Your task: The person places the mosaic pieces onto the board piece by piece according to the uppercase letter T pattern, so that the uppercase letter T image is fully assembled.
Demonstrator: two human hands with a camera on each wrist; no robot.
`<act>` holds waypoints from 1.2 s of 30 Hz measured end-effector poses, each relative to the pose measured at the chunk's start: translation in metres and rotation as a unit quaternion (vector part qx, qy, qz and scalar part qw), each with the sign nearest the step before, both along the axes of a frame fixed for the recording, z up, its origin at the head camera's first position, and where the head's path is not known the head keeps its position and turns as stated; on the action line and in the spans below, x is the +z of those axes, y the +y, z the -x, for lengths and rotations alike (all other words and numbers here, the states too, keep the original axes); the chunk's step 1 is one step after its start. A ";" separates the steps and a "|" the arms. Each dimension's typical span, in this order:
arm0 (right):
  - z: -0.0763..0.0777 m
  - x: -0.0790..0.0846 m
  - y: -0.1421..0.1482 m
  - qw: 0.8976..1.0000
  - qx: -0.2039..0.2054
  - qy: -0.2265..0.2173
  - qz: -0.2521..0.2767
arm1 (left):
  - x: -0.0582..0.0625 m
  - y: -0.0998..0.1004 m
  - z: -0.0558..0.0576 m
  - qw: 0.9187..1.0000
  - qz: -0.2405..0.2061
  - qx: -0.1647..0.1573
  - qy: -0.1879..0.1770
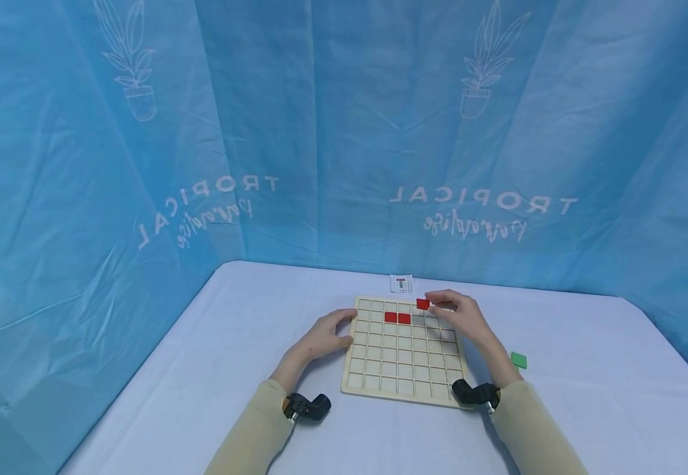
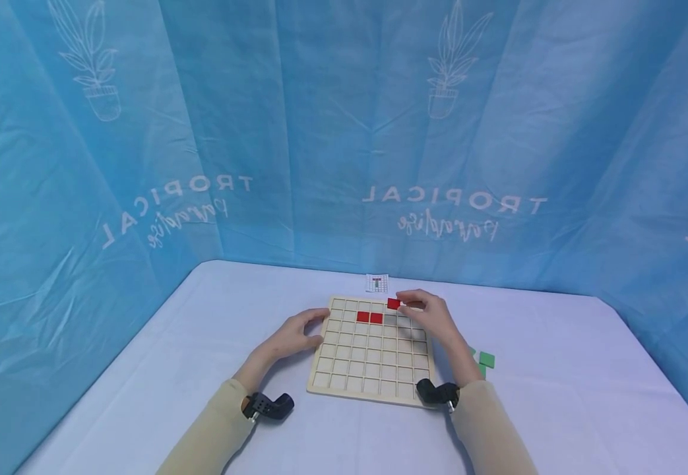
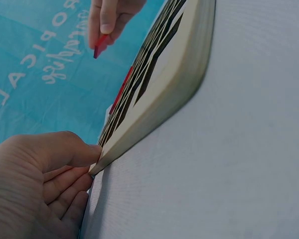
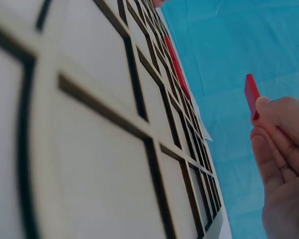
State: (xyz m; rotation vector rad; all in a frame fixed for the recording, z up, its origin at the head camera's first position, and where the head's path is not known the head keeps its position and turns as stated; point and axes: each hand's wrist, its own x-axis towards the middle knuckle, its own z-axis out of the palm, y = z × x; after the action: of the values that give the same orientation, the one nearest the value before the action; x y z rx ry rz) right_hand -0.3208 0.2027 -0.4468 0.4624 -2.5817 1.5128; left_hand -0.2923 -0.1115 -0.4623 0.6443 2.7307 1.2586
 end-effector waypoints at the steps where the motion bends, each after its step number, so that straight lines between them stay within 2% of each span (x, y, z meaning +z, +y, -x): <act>1: 0.000 -0.001 0.000 1.000 0.000 -0.002 0.001 | 0.000 0.000 0.000 1.000 0.000 0.001 0.000; 8: 0.000 -0.009 0.000 1.000 0.006 0.002 -0.014 | 0.002 0.001 -0.001 1.000 0.006 -0.001 0.003; 18: -0.002 -0.019 0.000 0.999 0.024 -0.024 -0.002 | 0.000 0.000 0.000 1.000 0.006 0.001 0.001; 22: -0.003 -0.021 0.000 0.999 0.030 -0.011 -0.010 | 0.000 0.000 0.000 1.000 0.000 0.001 0.000; 29: -0.002 -0.026 -0.002 0.998 0.033 0.022 -0.055 | 0.000 -0.001 0.000 1.000 0.004 0.003 0.000; 36: 0.000 -0.028 -0.002 0.996 0.038 0.032 -0.072 | 0.001 -0.001 0.000 1.000 0.002 0.000 0.003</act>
State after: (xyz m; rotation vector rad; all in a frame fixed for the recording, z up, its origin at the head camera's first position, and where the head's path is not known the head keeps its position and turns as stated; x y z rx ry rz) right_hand -0.3204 0.2004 -0.4747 0.6195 -2.6613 1.3158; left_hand -0.2921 -0.1122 -0.4615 0.6489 2.7372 1.2525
